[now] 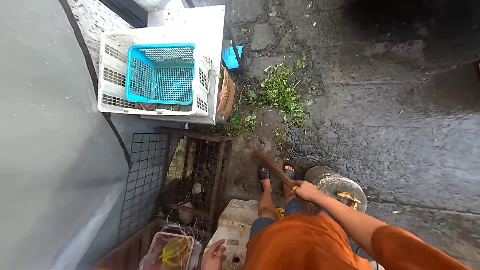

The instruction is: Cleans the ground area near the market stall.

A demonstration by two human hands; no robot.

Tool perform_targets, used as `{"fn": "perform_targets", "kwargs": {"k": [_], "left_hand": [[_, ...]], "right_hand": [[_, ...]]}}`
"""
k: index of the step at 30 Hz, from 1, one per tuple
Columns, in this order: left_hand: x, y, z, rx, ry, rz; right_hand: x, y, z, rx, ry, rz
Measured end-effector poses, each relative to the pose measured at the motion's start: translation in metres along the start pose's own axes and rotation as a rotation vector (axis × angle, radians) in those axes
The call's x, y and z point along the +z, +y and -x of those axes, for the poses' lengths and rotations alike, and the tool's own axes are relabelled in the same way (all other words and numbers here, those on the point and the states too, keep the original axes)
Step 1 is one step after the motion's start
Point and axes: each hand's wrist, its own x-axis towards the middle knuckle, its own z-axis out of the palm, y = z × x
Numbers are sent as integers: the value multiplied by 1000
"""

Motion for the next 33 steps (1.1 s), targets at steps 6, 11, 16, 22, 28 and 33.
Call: {"fn": "perform_targets", "kwargs": {"k": [6, 11, 16, 22, 28, 33], "left_hand": [[44, -49, 8, -177, -36, 16], [54, -49, 20, -206, -41, 32], [51, -24, -1, -135, -82, -14], [17, 17, 8, 16, 60, 92], [23, -21, -7, -66, -6, 34], [25, -68, 3, -166, 12, 105]], "right_hand": [[-47, 4, -38, 45, 232, 33], [-60, 42, 23, -11, 74, 157], [-93, 58, -15, 117, 237, 200], [-48, 72, 51, 39, 89, 205], [-83, 71, -18, 118, 183, 256], [-82, 65, 55, 37, 149, 338]]}}
